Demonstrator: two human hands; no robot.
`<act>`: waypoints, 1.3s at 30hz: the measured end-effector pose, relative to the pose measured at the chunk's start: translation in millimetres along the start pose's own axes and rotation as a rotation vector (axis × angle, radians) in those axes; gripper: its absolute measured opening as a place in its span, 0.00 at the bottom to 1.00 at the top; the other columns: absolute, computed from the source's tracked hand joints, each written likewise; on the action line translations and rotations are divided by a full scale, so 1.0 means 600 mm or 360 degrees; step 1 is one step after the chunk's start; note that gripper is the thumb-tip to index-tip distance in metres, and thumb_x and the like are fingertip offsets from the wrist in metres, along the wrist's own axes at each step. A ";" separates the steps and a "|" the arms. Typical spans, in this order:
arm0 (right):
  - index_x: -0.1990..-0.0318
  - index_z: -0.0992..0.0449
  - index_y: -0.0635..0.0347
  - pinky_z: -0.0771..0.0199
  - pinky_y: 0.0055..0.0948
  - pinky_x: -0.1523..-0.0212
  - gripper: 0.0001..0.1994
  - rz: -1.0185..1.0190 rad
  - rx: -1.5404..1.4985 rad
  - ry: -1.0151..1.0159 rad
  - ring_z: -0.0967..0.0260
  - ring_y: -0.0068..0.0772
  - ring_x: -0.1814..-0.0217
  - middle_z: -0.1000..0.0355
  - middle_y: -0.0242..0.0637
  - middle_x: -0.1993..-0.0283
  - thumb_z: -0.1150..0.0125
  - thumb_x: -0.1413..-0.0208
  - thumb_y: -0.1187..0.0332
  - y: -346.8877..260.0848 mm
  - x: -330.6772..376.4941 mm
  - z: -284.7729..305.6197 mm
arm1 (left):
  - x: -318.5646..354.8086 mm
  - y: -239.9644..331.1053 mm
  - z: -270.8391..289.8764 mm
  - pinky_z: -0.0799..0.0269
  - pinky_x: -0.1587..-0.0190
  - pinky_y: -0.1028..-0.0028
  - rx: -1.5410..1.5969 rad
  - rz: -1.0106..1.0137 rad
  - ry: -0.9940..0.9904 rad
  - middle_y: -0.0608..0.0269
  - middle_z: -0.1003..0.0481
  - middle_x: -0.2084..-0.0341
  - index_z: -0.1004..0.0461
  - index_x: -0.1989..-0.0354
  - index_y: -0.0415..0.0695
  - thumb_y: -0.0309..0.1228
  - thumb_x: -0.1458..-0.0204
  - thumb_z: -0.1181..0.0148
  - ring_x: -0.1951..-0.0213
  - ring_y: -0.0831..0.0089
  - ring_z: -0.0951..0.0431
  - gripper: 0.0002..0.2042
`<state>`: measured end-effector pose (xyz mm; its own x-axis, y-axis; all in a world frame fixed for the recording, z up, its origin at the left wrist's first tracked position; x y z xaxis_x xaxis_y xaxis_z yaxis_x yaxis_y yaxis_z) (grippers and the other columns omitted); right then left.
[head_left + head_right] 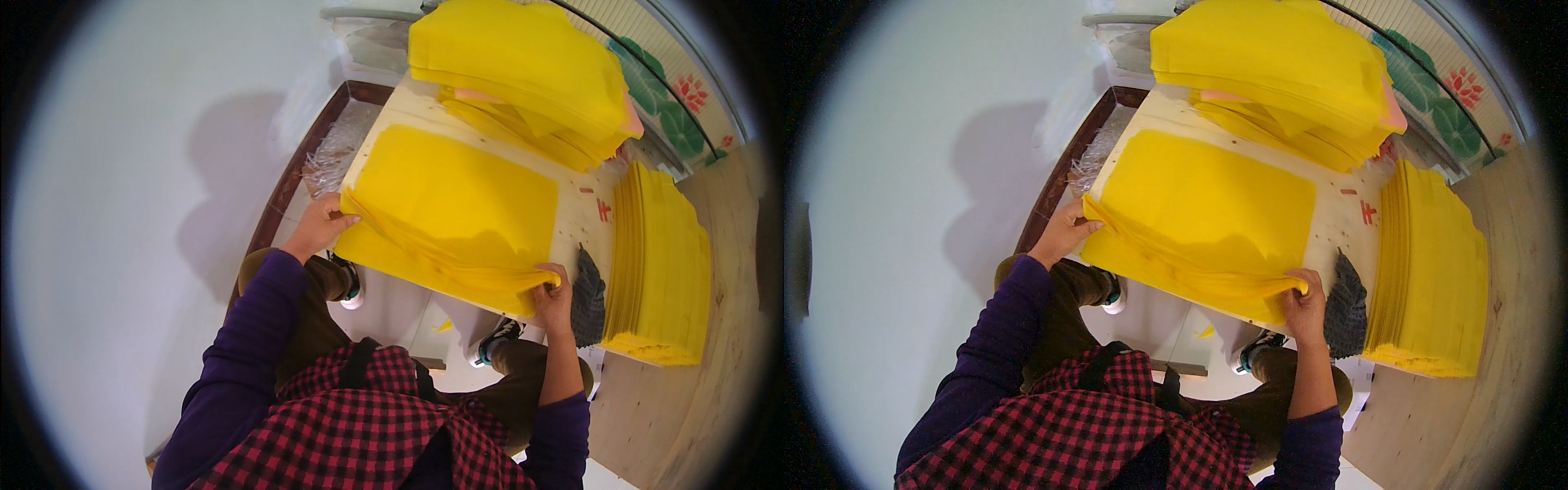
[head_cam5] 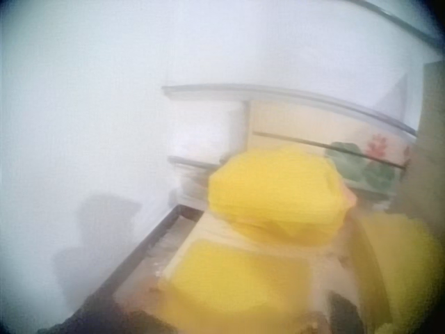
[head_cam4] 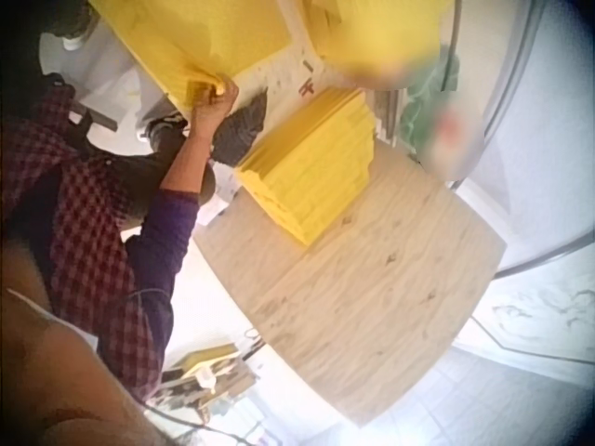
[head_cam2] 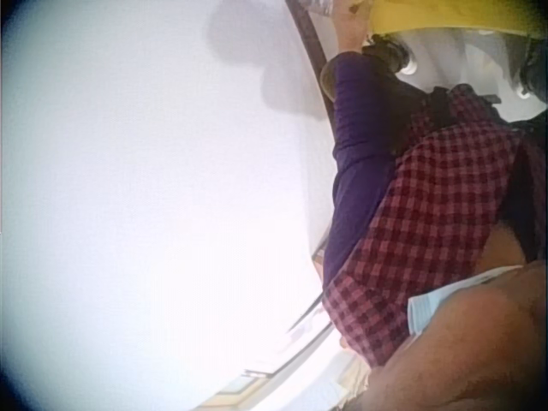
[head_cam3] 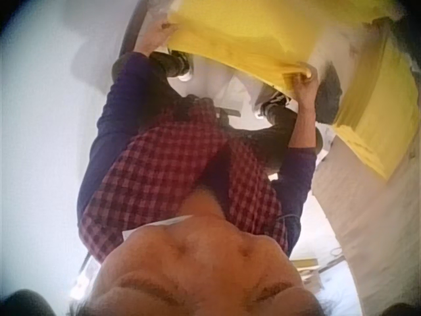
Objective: The person folds multiple yellow fabric sheets on a table, aligning edges and pressing creases. They stack the folded pieces and continue folding additional sheets from a nearby pile.
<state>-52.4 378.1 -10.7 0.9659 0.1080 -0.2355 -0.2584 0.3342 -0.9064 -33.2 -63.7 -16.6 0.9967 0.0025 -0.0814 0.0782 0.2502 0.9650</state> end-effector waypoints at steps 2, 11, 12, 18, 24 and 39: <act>0.64 0.25 0.65 0.32 0.28 0.58 0.07 -0.0136 0.0107 -0.0006 0.31 0.38 0.59 0.30 0.40 0.66 0.37 0.49 0.74 0.015 -0.001 0.001 | -0.001 -0.002 0.004 0.30 0.60 0.75 -0.0067 0.0007 0.0039 0.63 0.24 0.67 0.24 0.61 0.35 0.26 0.47 0.37 0.62 0.77 0.25 0.09; 0.62 0.25 0.66 0.35 0.25 0.68 0.09 -0.0201 0.0230 0.0057 0.37 0.27 0.70 0.33 0.35 0.68 0.35 0.47 0.70 0.036 -0.010 0.001 | -0.010 -0.027 0.012 0.31 0.53 0.77 -0.0349 0.0278 0.0094 0.68 0.23 0.63 0.24 0.57 0.35 0.25 0.44 0.41 0.60 0.80 0.26 0.10; 0.62 0.25 0.65 0.36 0.25 0.68 0.09 -0.0278 0.0119 0.0071 0.38 0.25 0.70 0.33 0.34 0.69 0.35 0.47 0.70 0.044 -0.009 0.000 | -0.010 -0.028 0.014 0.31 0.54 0.77 -0.0383 0.0309 0.0119 0.69 0.23 0.65 0.24 0.57 0.35 0.26 0.44 0.41 0.61 0.81 0.26 0.09; 0.60 0.24 0.67 0.36 0.23 0.69 0.10 -0.0234 0.0150 0.0074 0.37 0.21 0.70 0.31 0.32 0.68 0.36 0.45 0.69 0.036 -0.009 0.007 | -0.019 -0.025 0.018 0.33 0.63 0.77 -0.0485 0.0298 0.0211 0.72 0.28 0.74 0.25 0.65 0.35 0.31 0.43 0.41 0.70 0.83 0.31 0.09; 0.59 0.24 0.68 0.35 0.21 0.69 0.11 -0.0358 0.0096 0.0133 0.38 0.18 0.71 0.30 0.30 0.69 0.37 0.43 0.68 0.045 -0.015 0.012 | -0.016 -0.024 0.025 0.36 0.67 0.78 -0.0535 0.0212 0.0276 0.73 0.34 0.79 0.27 0.70 0.36 0.30 0.44 0.41 0.72 0.83 0.35 0.09; 0.63 0.24 0.70 0.33 0.29 0.66 0.12 -0.0428 0.0416 0.0147 0.35 0.31 0.69 0.31 0.41 0.67 0.34 0.49 0.70 0.043 -0.024 0.011 | -0.010 0.011 0.029 0.32 0.66 0.68 -0.0634 -0.0212 0.0325 0.54 0.29 0.72 0.29 0.80 0.32 0.24 0.61 0.32 0.69 0.60 0.27 0.10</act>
<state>-73.3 391.2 -28.2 0.9944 -0.0967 -0.0428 0.0199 0.5680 -0.8228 -38.3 -79.2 -5.3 0.9505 0.1259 -0.2842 0.1505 0.6135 0.7752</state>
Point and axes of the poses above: each hand's wrist, its own x-axis away from the middle knuckle, its own z-axis out of the back of the hand, y = z × x, the point moved 8 cm from there along -x, towards the middle knuckle
